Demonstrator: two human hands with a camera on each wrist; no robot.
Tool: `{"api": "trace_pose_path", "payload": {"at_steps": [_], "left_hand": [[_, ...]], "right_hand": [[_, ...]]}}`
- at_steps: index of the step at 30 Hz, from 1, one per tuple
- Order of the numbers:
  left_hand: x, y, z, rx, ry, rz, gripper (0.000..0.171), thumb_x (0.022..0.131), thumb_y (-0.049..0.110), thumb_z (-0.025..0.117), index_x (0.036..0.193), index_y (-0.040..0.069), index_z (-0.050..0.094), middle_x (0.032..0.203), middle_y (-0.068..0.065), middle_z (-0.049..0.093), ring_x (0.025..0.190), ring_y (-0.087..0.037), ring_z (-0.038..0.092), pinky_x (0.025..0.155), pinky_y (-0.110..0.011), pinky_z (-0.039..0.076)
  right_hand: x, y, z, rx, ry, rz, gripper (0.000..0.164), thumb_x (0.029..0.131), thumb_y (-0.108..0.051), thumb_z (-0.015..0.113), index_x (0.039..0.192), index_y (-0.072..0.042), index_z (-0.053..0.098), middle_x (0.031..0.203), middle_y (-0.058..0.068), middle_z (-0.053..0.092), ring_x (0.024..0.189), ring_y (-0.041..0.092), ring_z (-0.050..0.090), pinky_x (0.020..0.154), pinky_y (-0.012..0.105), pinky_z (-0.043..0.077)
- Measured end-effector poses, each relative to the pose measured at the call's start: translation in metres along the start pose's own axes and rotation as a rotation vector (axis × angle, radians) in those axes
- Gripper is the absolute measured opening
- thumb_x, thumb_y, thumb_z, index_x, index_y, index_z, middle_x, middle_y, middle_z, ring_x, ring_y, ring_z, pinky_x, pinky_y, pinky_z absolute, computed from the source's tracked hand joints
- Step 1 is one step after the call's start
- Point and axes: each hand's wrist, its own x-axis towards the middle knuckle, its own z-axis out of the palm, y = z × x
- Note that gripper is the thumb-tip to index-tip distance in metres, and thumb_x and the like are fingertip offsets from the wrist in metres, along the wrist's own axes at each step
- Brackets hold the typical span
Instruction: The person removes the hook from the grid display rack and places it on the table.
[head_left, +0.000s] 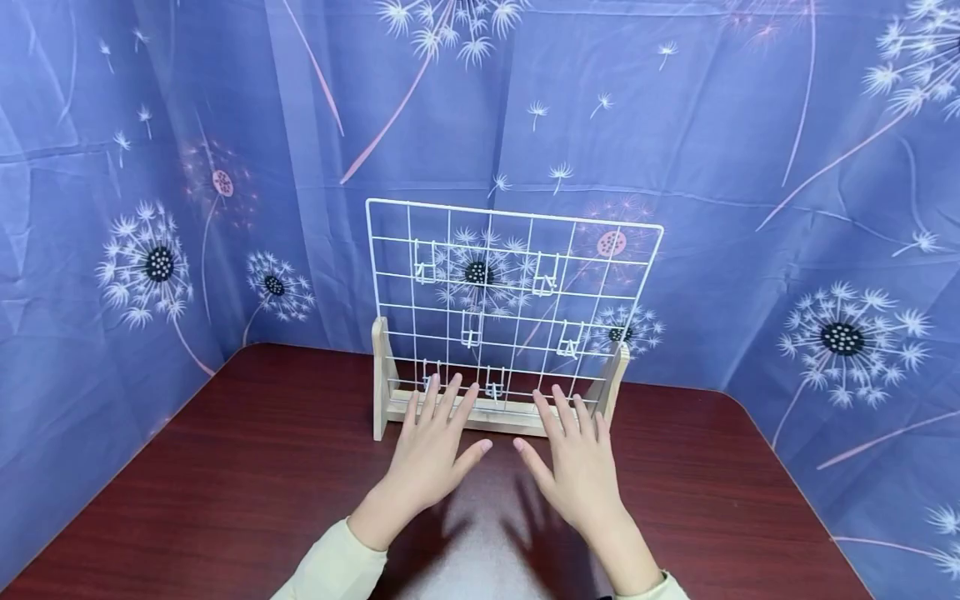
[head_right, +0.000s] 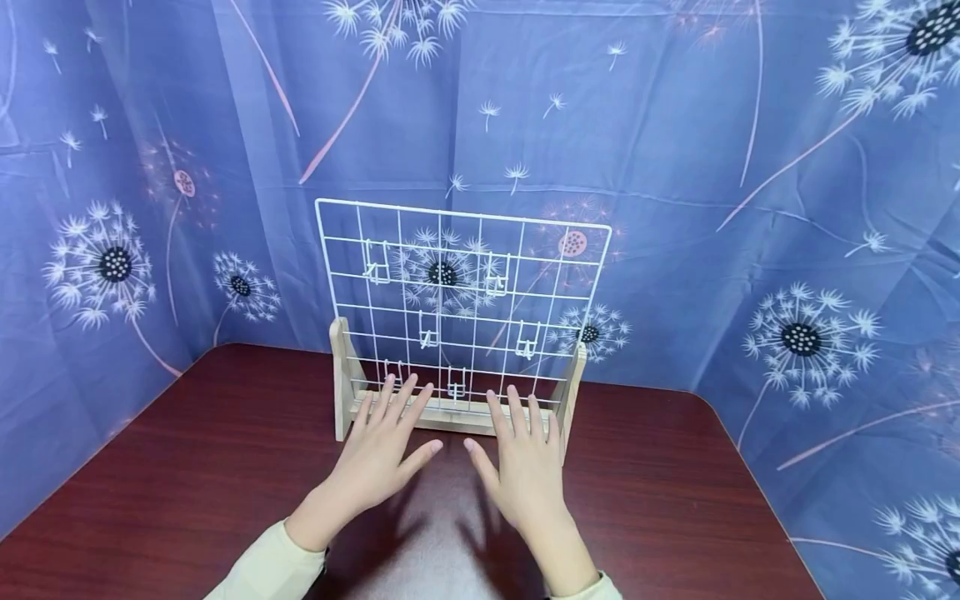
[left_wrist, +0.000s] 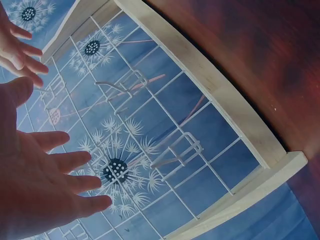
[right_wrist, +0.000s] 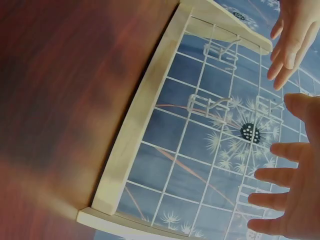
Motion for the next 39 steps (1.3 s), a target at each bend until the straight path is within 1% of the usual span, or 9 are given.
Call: {"api": "trace_pose_path", "payload": {"at_steps": [5,11,17,21,26,30,34,36,39], "left_hand": [[0.001,-0.002,-0.001,-0.01,0.046,0.037,0.068,0.094,0.049,0.053,0.149,0.013,0.035,0.153,-0.014,0.033,0.143,-0.039,0.018,0.116,-0.058,0.011],[0.003,-0.003,-0.002,-0.032,0.114,0.086,0.065,0.094,0.046,0.055,0.147,0.013,0.039,0.148,-0.013,0.04,0.142,-0.037,0.022,0.116,-0.057,0.015],[0.004,-0.004,-0.004,-0.076,0.155,0.116,0.062,0.094,0.041,0.058,0.145,0.011,0.042,0.145,-0.014,0.043,0.139,-0.039,0.028,0.115,-0.057,0.02],[0.005,-0.006,-0.005,-0.116,0.175,0.133,0.061,0.094,0.04,0.058,0.145,0.011,0.042,0.145,-0.015,0.044,0.138,-0.039,0.03,0.114,-0.057,0.022],[0.007,-0.011,-0.007,-0.158,0.207,0.162,0.06,0.093,0.036,0.061,0.144,0.009,0.044,0.144,-0.014,0.045,0.137,-0.037,0.033,0.114,-0.056,0.024],[0.01,-0.017,-0.01,-0.188,0.262,0.203,0.058,0.091,0.032,0.064,0.141,0.007,0.047,0.14,-0.015,0.048,0.134,-0.036,0.038,0.112,-0.055,0.029],[0.014,-0.022,-0.012,-0.213,0.342,0.266,0.054,0.089,0.025,0.067,0.136,0.005,0.051,0.134,-0.016,0.053,0.13,-0.035,0.043,0.108,-0.055,0.034],[0.016,-0.025,-0.014,-0.231,0.381,0.296,0.051,0.088,0.021,0.067,0.134,0.003,0.053,0.132,-0.016,0.054,0.127,-0.034,0.045,0.106,-0.054,0.037],[0.019,-0.029,-0.018,-0.269,0.446,0.335,0.047,0.088,0.017,0.066,0.131,0.001,0.056,0.129,-0.015,0.056,0.123,-0.034,0.048,0.104,-0.052,0.04]], "right_hand": [[0.003,0.001,-0.002,0.031,0.067,-0.033,0.067,0.088,-0.043,0.063,0.142,-0.007,0.046,0.143,0.017,0.047,0.129,0.043,0.041,0.105,0.063,0.03],[0.006,0.004,-0.004,0.08,0.142,-0.078,0.065,0.087,-0.042,0.062,0.14,-0.007,0.049,0.14,0.017,0.05,0.126,0.043,0.044,0.106,0.06,0.03],[0.01,0.004,-0.006,0.115,0.17,-0.107,0.063,0.088,-0.045,0.06,0.139,-0.008,0.051,0.141,0.015,0.05,0.127,0.04,0.043,0.104,0.062,0.03],[0.012,0.004,-0.007,0.136,0.185,-0.126,0.063,0.086,-0.041,0.065,0.138,-0.008,0.052,0.14,0.016,0.05,0.127,0.04,0.044,0.103,0.064,0.031],[0.015,0.005,-0.009,0.16,0.215,-0.151,0.061,0.084,-0.035,0.068,0.136,-0.006,0.054,0.136,0.016,0.053,0.123,0.04,0.047,0.102,0.063,0.031],[0.02,0.007,-0.011,0.184,0.259,-0.183,0.058,0.084,-0.033,0.067,0.133,-0.004,0.056,0.132,0.017,0.056,0.12,0.04,0.049,0.103,0.06,0.032],[0.025,0.009,-0.013,0.213,0.308,-0.215,0.053,0.086,-0.029,0.066,0.132,-0.003,0.056,0.129,0.018,0.057,0.119,0.04,0.049,0.103,0.056,0.033],[0.027,0.01,-0.014,0.228,0.319,-0.224,0.053,0.086,-0.027,0.067,0.132,-0.004,0.056,0.13,0.018,0.057,0.119,0.04,0.049,0.102,0.055,0.034],[0.03,0.012,-0.016,0.252,0.32,-0.215,0.053,0.085,-0.022,0.069,0.134,-0.005,0.056,0.131,0.015,0.056,0.12,0.038,0.049,0.101,0.055,0.036]]}}
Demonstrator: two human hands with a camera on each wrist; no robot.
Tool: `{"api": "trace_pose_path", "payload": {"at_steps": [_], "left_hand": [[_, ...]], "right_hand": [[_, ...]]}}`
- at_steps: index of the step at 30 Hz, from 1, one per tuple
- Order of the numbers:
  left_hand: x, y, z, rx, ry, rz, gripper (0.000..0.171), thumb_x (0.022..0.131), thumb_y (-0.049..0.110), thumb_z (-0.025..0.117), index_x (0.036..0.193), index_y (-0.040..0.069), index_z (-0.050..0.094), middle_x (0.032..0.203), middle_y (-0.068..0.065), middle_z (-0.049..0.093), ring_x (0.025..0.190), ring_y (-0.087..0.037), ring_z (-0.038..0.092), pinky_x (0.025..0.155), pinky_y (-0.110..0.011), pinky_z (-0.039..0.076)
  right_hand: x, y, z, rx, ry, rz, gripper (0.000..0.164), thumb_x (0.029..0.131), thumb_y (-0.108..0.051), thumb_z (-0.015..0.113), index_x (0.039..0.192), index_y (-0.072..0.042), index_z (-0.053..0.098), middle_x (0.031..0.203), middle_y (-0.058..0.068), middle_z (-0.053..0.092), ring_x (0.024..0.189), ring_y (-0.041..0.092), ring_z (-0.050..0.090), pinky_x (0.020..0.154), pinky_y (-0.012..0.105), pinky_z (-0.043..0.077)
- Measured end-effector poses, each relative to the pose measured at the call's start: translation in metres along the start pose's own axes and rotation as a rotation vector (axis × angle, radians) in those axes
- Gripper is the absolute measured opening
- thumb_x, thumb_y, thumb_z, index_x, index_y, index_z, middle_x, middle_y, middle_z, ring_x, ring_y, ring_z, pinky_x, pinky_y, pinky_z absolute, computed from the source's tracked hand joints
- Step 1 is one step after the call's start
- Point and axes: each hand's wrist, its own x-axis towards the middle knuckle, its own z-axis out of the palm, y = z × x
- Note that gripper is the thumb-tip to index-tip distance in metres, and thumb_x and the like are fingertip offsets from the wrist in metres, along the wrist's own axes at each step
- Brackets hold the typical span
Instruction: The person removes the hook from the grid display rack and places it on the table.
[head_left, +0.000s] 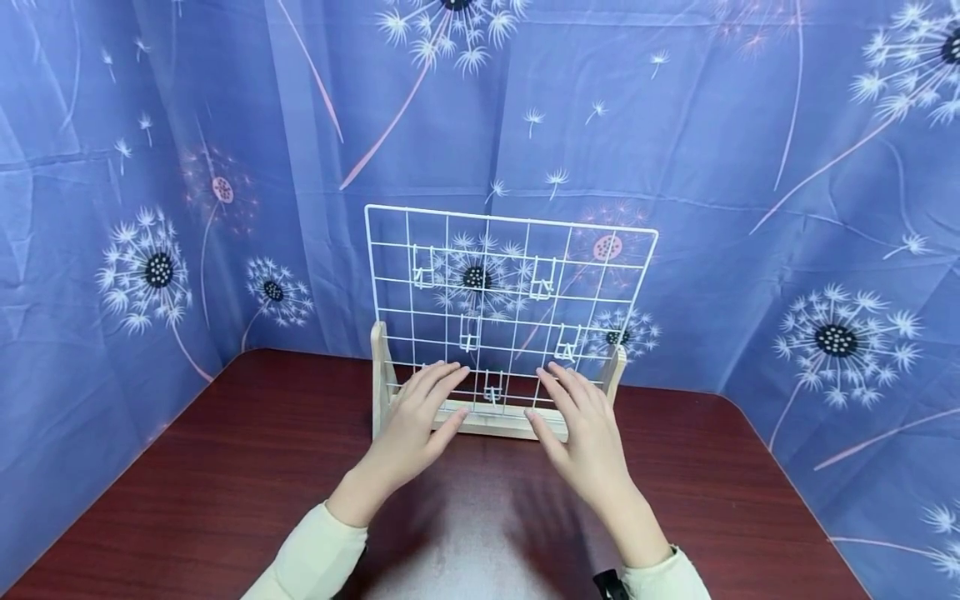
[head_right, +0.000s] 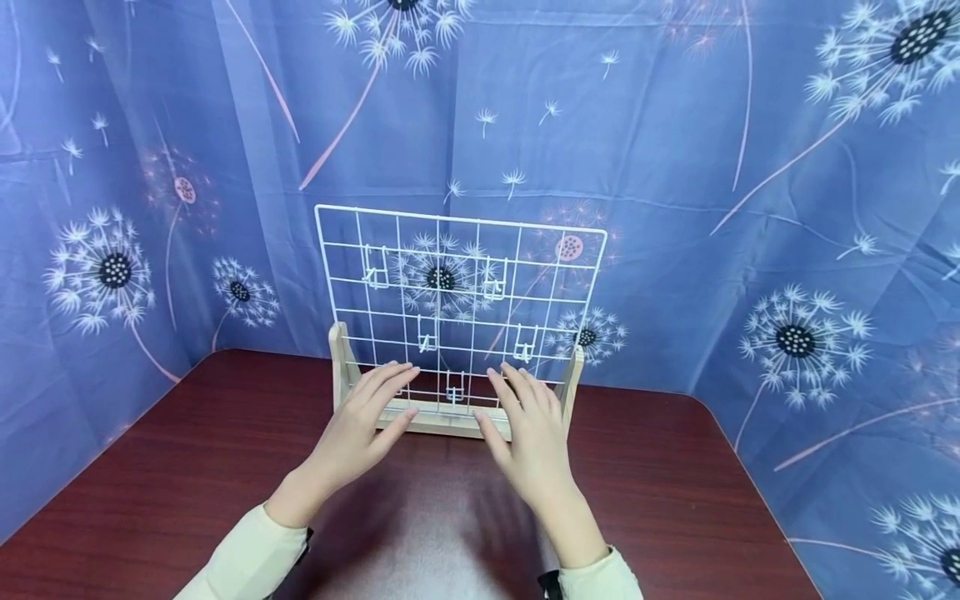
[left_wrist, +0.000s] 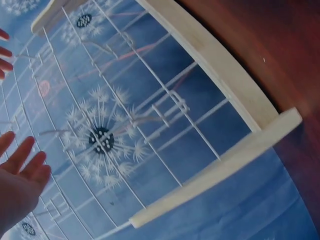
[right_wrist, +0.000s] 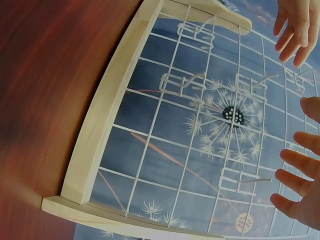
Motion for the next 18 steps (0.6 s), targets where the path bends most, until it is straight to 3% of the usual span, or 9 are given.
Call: {"api": "trace_pose_path", "payload": {"at_steps": [6,10,14,18], "left_hand": [[0.006,-0.014,-0.007,-0.08,0.149,0.072,0.033,0.094,0.014,0.059,0.122,-0.002,0.061,0.119,-0.015,0.061,0.114,-0.034,0.054,0.103,-0.041,0.042],[0.011,-0.026,-0.013,-0.138,0.258,0.09,0.027,0.09,0.004,0.058,0.116,-0.004,0.063,0.113,-0.015,0.065,0.106,-0.034,0.058,0.101,-0.034,0.044],[0.015,-0.036,-0.02,-0.166,0.366,0.072,0.029,0.084,-0.006,0.059,0.113,-0.003,0.066,0.108,-0.016,0.067,0.099,-0.035,0.06,0.095,-0.032,0.047],[0.015,-0.045,-0.025,-0.162,0.433,-0.005,0.03,0.082,-0.01,0.062,0.111,-0.003,0.068,0.105,-0.017,0.067,0.098,-0.033,0.06,0.094,-0.026,0.047]], "right_hand": [[0.004,0.005,-0.002,0.043,0.032,0.046,0.053,0.083,-0.014,0.073,0.133,-0.005,0.057,0.132,0.015,0.056,0.121,0.037,0.048,0.099,0.056,0.037],[0.006,0.009,-0.002,0.082,0.059,0.073,0.049,0.084,-0.011,0.071,0.13,-0.003,0.058,0.129,0.016,0.058,0.12,0.037,0.048,0.102,0.051,0.037],[0.009,0.012,-0.001,0.119,0.09,0.095,0.047,0.084,-0.007,0.071,0.129,-0.004,0.059,0.127,0.018,0.059,0.119,0.037,0.049,0.102,0.048,0.039],[0.01,0.018,-0.001,0.13,0.14,0.095,0.048,0.082,-0.001,0.072,0.129,-0.003,0.059,0.125,0.019,0.059,0.118,0.036,0.051,0.098,0.048,0.042]]}}
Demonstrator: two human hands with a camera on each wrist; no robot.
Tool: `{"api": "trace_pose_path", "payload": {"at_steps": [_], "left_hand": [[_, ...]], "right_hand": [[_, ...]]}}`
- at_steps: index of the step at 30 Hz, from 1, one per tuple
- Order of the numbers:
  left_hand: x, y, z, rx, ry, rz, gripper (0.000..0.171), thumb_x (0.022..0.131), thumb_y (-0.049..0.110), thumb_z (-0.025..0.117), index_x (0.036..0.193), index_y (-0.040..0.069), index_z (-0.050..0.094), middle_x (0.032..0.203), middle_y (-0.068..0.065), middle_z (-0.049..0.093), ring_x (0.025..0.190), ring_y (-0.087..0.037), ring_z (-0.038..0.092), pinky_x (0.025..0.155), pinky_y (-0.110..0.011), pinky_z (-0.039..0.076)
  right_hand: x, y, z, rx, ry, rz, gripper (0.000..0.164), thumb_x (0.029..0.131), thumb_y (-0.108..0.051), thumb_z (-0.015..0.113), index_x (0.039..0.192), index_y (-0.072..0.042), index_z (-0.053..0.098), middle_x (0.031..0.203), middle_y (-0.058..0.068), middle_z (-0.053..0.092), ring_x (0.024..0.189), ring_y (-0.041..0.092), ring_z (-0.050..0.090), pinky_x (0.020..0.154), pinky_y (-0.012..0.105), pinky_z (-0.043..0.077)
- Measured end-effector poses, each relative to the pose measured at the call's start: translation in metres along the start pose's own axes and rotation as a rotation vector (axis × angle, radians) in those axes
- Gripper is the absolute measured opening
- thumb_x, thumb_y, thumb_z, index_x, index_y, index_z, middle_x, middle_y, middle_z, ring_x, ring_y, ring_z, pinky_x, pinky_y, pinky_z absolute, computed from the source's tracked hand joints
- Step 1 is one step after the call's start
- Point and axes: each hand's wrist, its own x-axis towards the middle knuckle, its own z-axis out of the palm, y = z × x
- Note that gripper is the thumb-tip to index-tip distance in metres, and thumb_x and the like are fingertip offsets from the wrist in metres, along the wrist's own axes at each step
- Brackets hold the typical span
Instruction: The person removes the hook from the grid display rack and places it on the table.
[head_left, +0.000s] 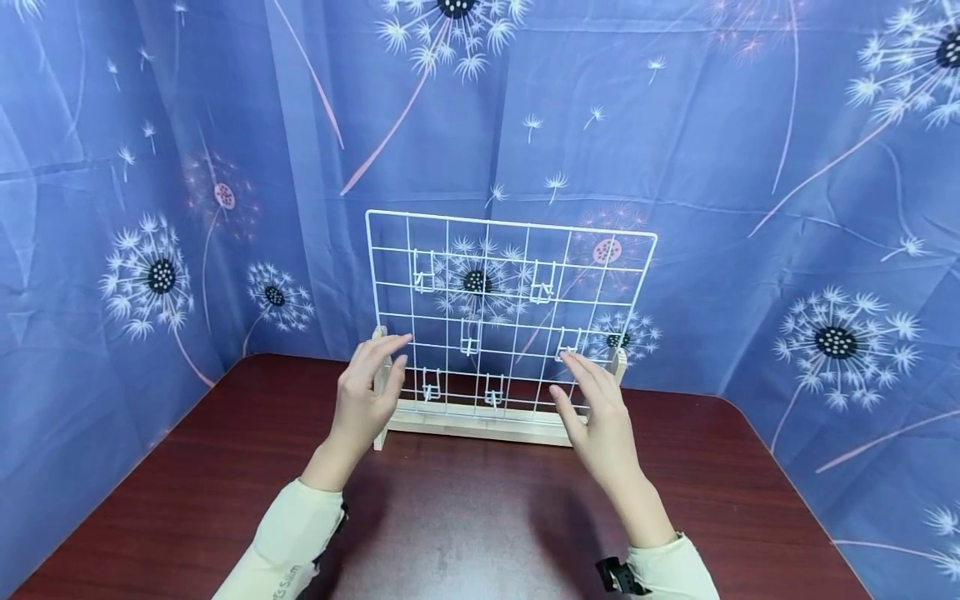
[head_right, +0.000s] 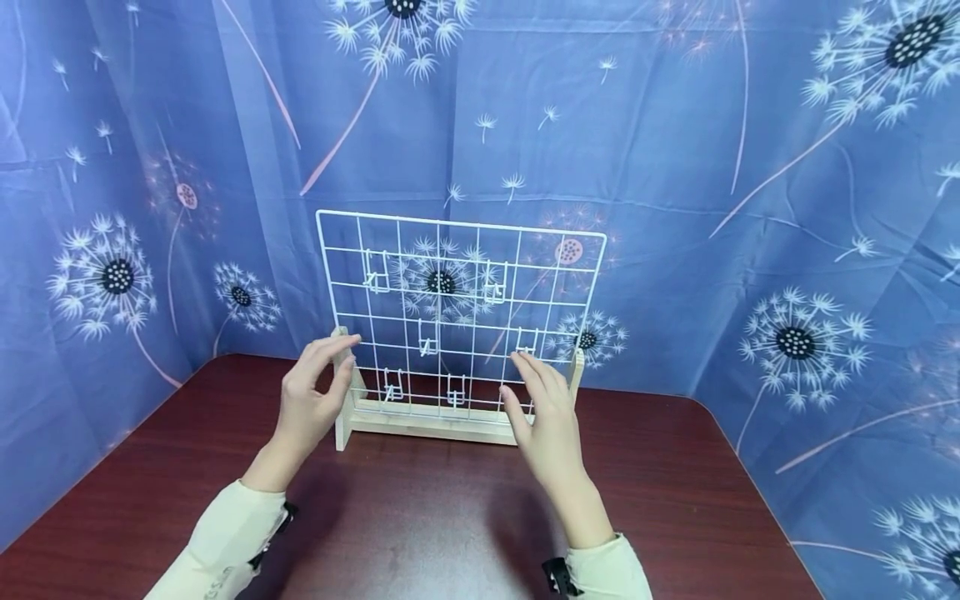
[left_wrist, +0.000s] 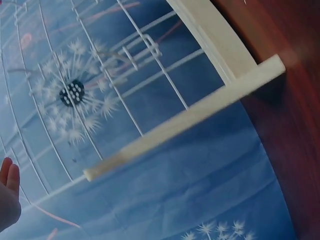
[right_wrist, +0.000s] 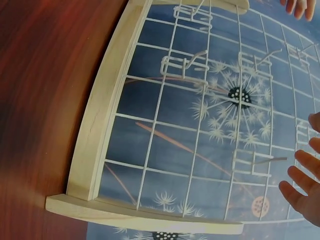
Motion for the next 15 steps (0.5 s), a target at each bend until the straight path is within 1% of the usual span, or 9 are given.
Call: {"api": "trace_pose_path", "payload": {"at_steps": [4,6,9,11,13,15], "left_hand": [[0.004,-0.009,-0.005,0.01,0.041,-0.079,0.031,0.082,-0.013,0.064,0.111,-0.003,0.067,0.107,-0.018,0.066,0.1,-0.032,0.06,0.096,-0.021,0.045],[0.007,-0.014,-0.007,0.017,0.067,-0.105,0.032,0.083,-0.013,0.064,0.113,-0.003,0.067,0.108,-0.017,0.066,0.098,-0.031,0.06,0.093,-0.02,0.045],[0.011,-0.02,-0.009,0.025,0.121,-0.149,0.032,0.084,-0.013,0.064,0.115,-0.004,0.066,0.109,-0.018,0.065,0.098,-0.031,0.061,0.092,-0.019,0.047],[0.014,-0.024,-0.01,0.025,0.14,-0.185,0.032,0.085,-0.012,0.063,0.117,-0.005,0.064,0.11,-0.019,0.064,0.101,-0.032,0.061,0.093,-0.02,0.048],[0.016,-0.028,-0.01,0.018,0.147,-0.231,0.033,0.087,-0.01,0.062,0.12,-0.005,0.061,0.112,-0.019,0.063,0.105,-0.032,0.06,0.095,-0.021,0.048],[0.018,-0.03,-0.01,-0.006,0.136,-0.277,0.035,0.089,-0.009,0.06,0.124,-0.006,0.059,0.114,-0.021,0.062,0.11,-0.032,0.058,0.097,-0.025,0.048]], "right_hand": [[0.001,0.006,0.001,0.004,0.054,0.02,0.048,0.081,0.003,0.072,0.127,-0.002,0.06,0.126,0.018,0.059,0.118,0.036,0.052,0.097,0.05,0.043],[0.002,0.008,0.002,0.012,0.074,0.047,0.046,0.083,0.003,0.071,0.127,-0.001,0.06,0.126,0.018,0.06,0.119,0.035,0.052,0.098,0.051,0.042],[0.003,0.011,0.005,0.023,0.099,0.098,0.043,0.085,0.002,0.069,0.127,0.001,0.06,0.126,0.018,0.06,0.105,0.032,0.058,0.097,0.049,0.043],[0.004,0.013,0.007,0.029,0.112,0.136,0.042,0.086,0.001,0.069,0.127,0.001,0.06,0.126,0.018,0.059,0.089,0.028,0.06,0.093,0.046,0.045],[0.004,0.015,0.01,0.036,0.119,0.175,0.042,0.086,-0.001,0.069,0.127,0.002,0.059,0.126,0.018,0.059,0.086,0.027,0.059,0.089,0.043,0.046],[0.004,0.018,0.013,0.049,0.123,0.207,0.041,0.087,-0.001,0.068,0.127,0.002,0.059,0.127,0.018,0.059,0.094,0.029,0.06,0.088,0.04,0.047]]}}
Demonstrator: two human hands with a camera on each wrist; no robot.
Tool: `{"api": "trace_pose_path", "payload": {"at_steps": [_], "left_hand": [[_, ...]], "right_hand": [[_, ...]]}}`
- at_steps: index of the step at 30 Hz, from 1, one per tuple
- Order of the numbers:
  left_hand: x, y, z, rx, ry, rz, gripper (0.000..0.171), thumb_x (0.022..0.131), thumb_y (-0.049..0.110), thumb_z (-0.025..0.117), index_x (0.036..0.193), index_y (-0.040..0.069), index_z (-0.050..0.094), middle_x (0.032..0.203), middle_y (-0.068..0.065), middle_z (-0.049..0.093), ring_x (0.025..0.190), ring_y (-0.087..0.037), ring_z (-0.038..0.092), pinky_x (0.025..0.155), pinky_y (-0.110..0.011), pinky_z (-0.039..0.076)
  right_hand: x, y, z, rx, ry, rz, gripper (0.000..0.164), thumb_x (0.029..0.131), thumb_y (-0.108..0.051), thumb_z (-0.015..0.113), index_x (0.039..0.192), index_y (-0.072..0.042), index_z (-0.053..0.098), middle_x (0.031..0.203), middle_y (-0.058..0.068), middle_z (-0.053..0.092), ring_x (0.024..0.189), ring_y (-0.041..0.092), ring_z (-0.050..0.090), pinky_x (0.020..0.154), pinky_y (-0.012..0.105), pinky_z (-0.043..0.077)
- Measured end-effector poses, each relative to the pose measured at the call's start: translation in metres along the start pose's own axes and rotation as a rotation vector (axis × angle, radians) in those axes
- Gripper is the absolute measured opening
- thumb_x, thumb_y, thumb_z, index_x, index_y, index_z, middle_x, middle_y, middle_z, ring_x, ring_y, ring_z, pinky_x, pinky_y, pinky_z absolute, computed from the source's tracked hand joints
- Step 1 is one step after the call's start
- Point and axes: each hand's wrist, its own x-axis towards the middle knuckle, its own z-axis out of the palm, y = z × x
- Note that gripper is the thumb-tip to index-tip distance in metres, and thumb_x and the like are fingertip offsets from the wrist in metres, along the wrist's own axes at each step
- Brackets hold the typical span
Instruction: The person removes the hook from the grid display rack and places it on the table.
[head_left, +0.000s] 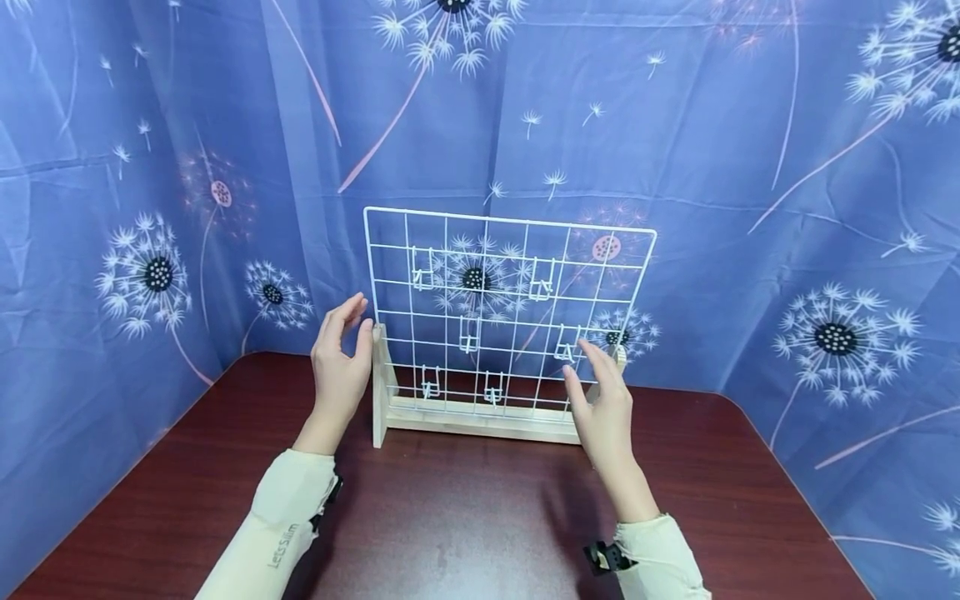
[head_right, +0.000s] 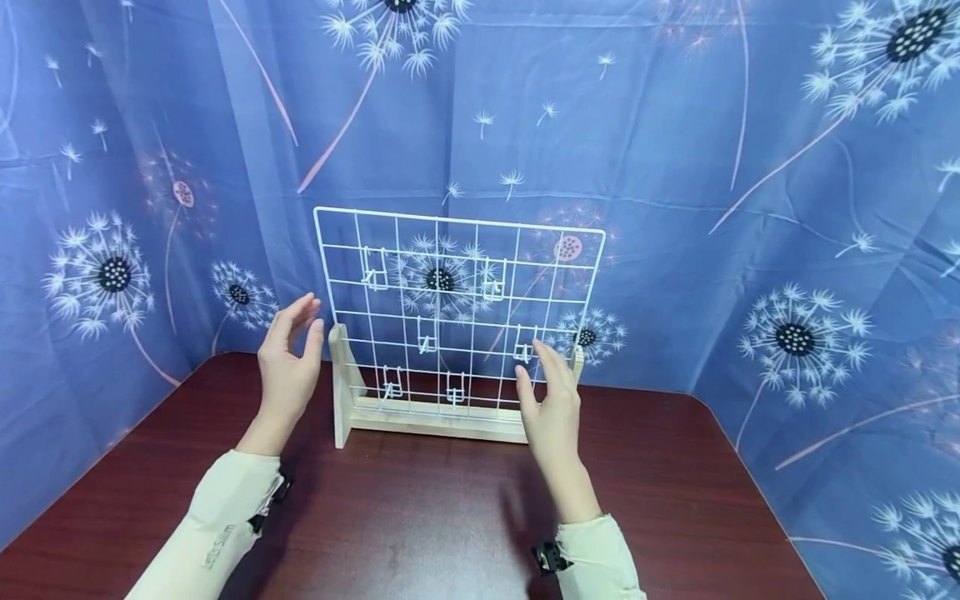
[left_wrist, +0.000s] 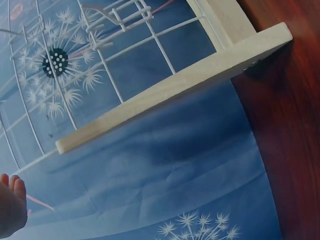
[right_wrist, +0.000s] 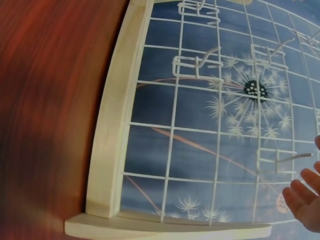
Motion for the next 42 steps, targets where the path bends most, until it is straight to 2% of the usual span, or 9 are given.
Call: {"api": "trace_pose_path", "payload": {"at_steps": [3,8,12,17,20,23,28,35,42], "left_hand": [[0.004,0.001,0.001,-0.054,-0.025,-0.065,0.037,0.091,-0.01,0.056,0.128,-0.009,0.054,0.118,-0.025,0.059,0.114,-0.035,0.055,0.1,-0.034,0.047],[0.01,0.012,-0.001,-0.19,-0.094,-0.152,0.04,0.092,-0.013,0.052,0.131,-0.016,0.046,0.123,-0.035,0.053,0.116,-0.045,0.05,0.102,-0.05,0.042],[0.015,0.011,-0.001,-0.22,-0.135,-0.189,0.041,0.093,-0.012,0.051,0.133,-0.016,0.044,0.125,-0.037,0.05,0.117,-0.046,0.049,0.103,-0.043,0.043],[0.022,0.002,0.001,-0.247,-0.107,-0.22,0.04,0.092,-0.012,0.052,0.131,-0.016,0.046,0.123,-0.037,0.051,0.116,-0.048,0.049,0.101,-0.031,0.046],[0.024,-0.001,0.001,-0.231,-0.116,-0.25,0.038,0.092,-0.011,0.053,0.13,-0.016,0.048,0.12,-0.036,0.054,0.112,-0.044,0.053,0.093,-0.021,0.048],[0.024,-0.003,0.001,-0.211,-0.134,-0.275,0.036,0.093,-0.009,0.053,0.128,-0.015,0.05,0.117,-0.036,0.057,0.106,-0.035,0.057,0.081,-0.012,0.048],[0.025,-0.008,0.001,-0.228,-0.132,-0.287,0.033,0.092,-0.01,0.054,0.124,-0.015,0.055,0.111,-0.037,0.059,0.098,-0.027,0.06,0.073,-0.011,0.049],[0.024,-0.013,0.0,-0.244,-0.131,-0.281,0.03,0.089,-0.013,0.056,0.119,-0.017,0.057,0.105,-0.04,0.057,0.088,-0.009,0.06,0.071,-0.012,0.05],[0.023,-0.017,0.003,-0.263,-0.119,-0.29,0.03,0.087,-0.016,0.057,0.116,-0.021,0.056,0.099,-0.041,0.057,0.083,-0.006,0.061,0.069,-0.011,0.051]], "right_hand": [[0.0,0.003,0.004,0.016,0.007,0.032,0.041,0.087,-0.002,0.068,0.127,0.003,0.059,0.126,0.019,0.059,0.107,0.031,0.058,0.087,0.039,0.048],[-0.003,0.009,0.012,0.013,0.034,0.065,0.039,0.088,-0.002,0.067,0.126,0.002,0.06,0.126,0.019,0.06,0.104,0.031,0.059,0.084,0.038,0.05],[-0.004,0.012,0.018,0.008,0.079,0.083,0.037,0.088,-0.002,0.067,0.124,0.003,0.061,0.124,0.02,0.061,0.107,0.034,0.058,0.082,0.044,0.05],[-0.003,0.011,0.023,0.015,0.119,0.098,0.035,0.088,-0.002,0.066,0.122,0.005,0.062,0.123,0.021,0.061,0.106,0.036,0.058,0.08,0.048,0.05],[-0.003,0.01,0.024,0.013,0.122,0.115,0.033,0.089,-0.002,0.066,0.122,0.004,0.063,0.123,0.02,0.061,0.113,0.035,0.056,0.082,0.046,0.05],[-0.004,0.009,0.025,0.011,0.12,0.128,0.032,0.09,-0.003,0.065,0.122,0.003,0.063,0.123,0.019,0.062,0.118,0.033,0.055,0.085,0.044,0.05],[-0.004,0.01,0.029,0.009,0.137,0.101,0.028,0.091,-0.001,0.062,0.119,0.003,0.065,0.118,0.017,0.065,0.111,0.032,0.059,0.085,0.042,0.049],[-0.006,0.012,0.033,0.017,0.169,0.074,0.024,0.091,0.001,0.062,0.114,0.003,0.068,0.112,0.016,0.067,0.094,0.033,0.063,0.078,0.029,0.05],[-0.005,0.014,0.036,0.025,0.198,0.067,0.023,0.091,0.002,0.061,0.112,0.003,0.069,0.11,0.015,0.068,0.094,0.032,0.064,0.079,0.031,0.051]]}}
